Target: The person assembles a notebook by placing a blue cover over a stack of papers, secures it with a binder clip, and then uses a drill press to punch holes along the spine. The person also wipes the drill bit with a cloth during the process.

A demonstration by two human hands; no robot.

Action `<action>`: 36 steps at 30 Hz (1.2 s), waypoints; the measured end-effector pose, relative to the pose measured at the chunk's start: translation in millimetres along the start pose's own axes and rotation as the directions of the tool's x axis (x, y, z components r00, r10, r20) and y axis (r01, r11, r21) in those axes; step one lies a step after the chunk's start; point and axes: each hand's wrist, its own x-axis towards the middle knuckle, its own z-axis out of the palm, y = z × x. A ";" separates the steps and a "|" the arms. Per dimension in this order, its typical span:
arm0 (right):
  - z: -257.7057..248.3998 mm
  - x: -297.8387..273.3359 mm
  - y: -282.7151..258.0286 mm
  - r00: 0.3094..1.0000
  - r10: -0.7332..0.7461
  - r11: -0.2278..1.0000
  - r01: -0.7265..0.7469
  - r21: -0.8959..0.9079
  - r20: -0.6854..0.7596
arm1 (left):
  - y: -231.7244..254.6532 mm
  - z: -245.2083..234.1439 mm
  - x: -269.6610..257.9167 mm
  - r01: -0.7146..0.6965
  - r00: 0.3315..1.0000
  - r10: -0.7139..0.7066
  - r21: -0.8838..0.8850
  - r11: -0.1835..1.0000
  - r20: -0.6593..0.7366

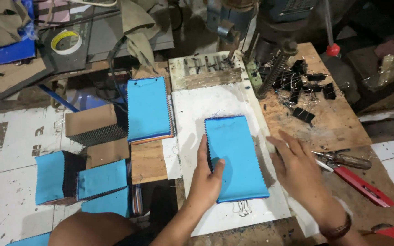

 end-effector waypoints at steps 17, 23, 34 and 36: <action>-48.8 19.3 37.9 0.814 0.430 0.849 -0.218 -0.481 0.391 | 21.3 -16.7 -39.6 -0.219 0.973 0.185 0.284 0.934 0.141; -23.4 67.3 36.5 0.989 -0.144 0.955 0.129 0.266 0.036 | -34.9 -23.5 -57.2 -0.386 0.920 0.365 0.486 0.784 0.142; -7.0 117.7 33.2 0.940 -0.088 0.946 -0.024 0.323 0.329 | -47.7 -44.4 -15.5 -0.601 0.777 0.586 0.548 0.582 0.230; -14.6 113.5 40.2 0.895 0.015 0.977 -0.107 0.182 0.445 | -47.8 -48.6 -4.3 -0.453 0.828 0.560 0.616 0.645 0.022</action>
